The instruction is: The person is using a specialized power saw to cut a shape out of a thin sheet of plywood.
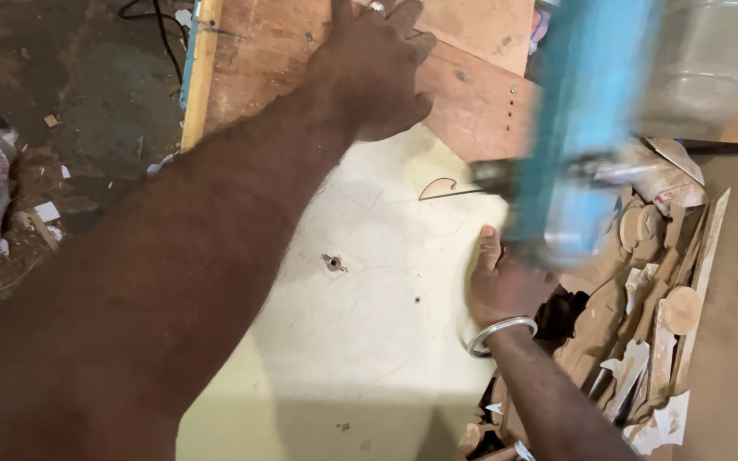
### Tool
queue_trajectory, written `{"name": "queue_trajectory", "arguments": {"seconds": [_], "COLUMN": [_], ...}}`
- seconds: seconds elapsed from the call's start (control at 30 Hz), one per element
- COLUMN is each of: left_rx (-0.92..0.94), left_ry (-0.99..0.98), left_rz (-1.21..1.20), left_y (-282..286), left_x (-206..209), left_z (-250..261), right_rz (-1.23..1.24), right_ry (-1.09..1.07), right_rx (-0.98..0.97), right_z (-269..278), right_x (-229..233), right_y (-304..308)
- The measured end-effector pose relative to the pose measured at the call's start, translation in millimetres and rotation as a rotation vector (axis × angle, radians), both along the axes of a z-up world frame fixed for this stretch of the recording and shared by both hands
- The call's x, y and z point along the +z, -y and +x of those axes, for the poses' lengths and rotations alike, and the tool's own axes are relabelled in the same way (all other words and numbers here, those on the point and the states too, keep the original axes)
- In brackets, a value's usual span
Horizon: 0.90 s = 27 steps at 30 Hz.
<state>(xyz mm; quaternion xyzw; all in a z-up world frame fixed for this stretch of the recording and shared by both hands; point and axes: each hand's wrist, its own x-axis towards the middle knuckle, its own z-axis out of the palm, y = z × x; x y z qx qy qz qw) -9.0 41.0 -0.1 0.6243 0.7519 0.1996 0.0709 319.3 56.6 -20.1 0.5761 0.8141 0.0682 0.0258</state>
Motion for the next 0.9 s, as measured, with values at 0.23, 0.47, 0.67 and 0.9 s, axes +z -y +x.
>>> {"name": "queue_trajectory", "arguments": {"seconds": [0.23,0.47,0.67,0.9], "left_rx": [-0.022,-0.002,-0.024,-0.021], "left_ry": [0.001,-0.015,-0.007,-0.062], "left_rz": [-0.032,-0.001,-0.046,-0.014], "left_y": [-1.1,-4.0,-2.1,-10.9], "left_x": [6.2,3.7,8.9,-2.2], "left_z": [-0.7,1.5,0.2,0.4], "right_rz": [-0.024,0.166,-0.011,0.192], "right_ry": [0.071,-0.023,-0.033,-0.061], "right_rx": [-0.016,0.189,-0.034,0.205], "right_z": [3.1,14.3,-8.6,-5.3], "right_x": [-3.8,-14.7,5.1,1.1], "right_y": [1.9,-2.2,9.1,9.7]}}
